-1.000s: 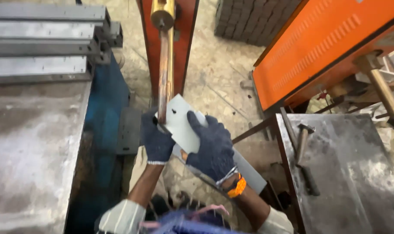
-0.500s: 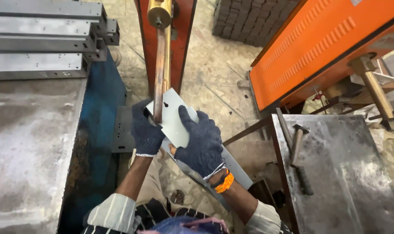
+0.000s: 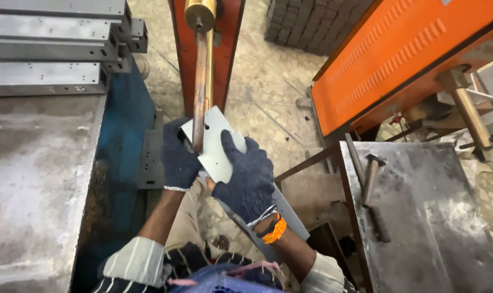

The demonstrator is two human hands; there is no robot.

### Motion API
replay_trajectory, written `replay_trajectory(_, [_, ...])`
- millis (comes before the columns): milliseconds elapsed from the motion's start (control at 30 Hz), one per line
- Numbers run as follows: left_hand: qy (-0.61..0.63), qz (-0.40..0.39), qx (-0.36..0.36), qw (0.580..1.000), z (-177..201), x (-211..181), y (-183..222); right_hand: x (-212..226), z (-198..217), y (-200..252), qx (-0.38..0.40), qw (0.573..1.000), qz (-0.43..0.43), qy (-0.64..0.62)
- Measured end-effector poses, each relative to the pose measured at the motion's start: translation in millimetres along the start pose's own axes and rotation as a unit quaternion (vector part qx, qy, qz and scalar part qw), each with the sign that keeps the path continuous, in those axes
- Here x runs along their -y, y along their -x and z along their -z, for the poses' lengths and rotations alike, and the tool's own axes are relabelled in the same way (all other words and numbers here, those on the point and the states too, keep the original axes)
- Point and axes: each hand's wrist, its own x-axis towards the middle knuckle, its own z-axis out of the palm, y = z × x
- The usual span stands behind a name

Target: The recorder assembles metal housing components using a spot welding machine and a hammer to align pieces.

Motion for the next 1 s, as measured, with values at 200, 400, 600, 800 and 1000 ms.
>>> replay_trajectory(200, [-0.019,-0.008,-0.009,1.0,-0.7,-12.6,-3.8,5.5,6.4,-3.9,0.029,0.999,-0.02,0.004])
replay_trajectory(400, [-0.026,-0.027,-0.002,0.999,-0.2,-20.1,-4.2,2.1,0.0,-1.0,0.015,1.0,-0.011,0.02])
replay_trajectory(600, [-0.006,-0.063,0.03,0.998,8.7,-9.9,-8.5,-0.1,0.5,-2.3,0.043,0.999,-0.009,0.027])
replay_trajectory(800, [-0.05,-0.027,0.028,0.998,6.6,-1.8,-4.6,-5.0,-4.1,-0.9,0.022,0.999,0.018,0.036])
replay_trajectory(1000, [-0.006,-0.065,0.08,0.995,19.1,-23.9,-3.2,-10.6,3.0,-3.3,0.008,0.999,0.031,0.006])
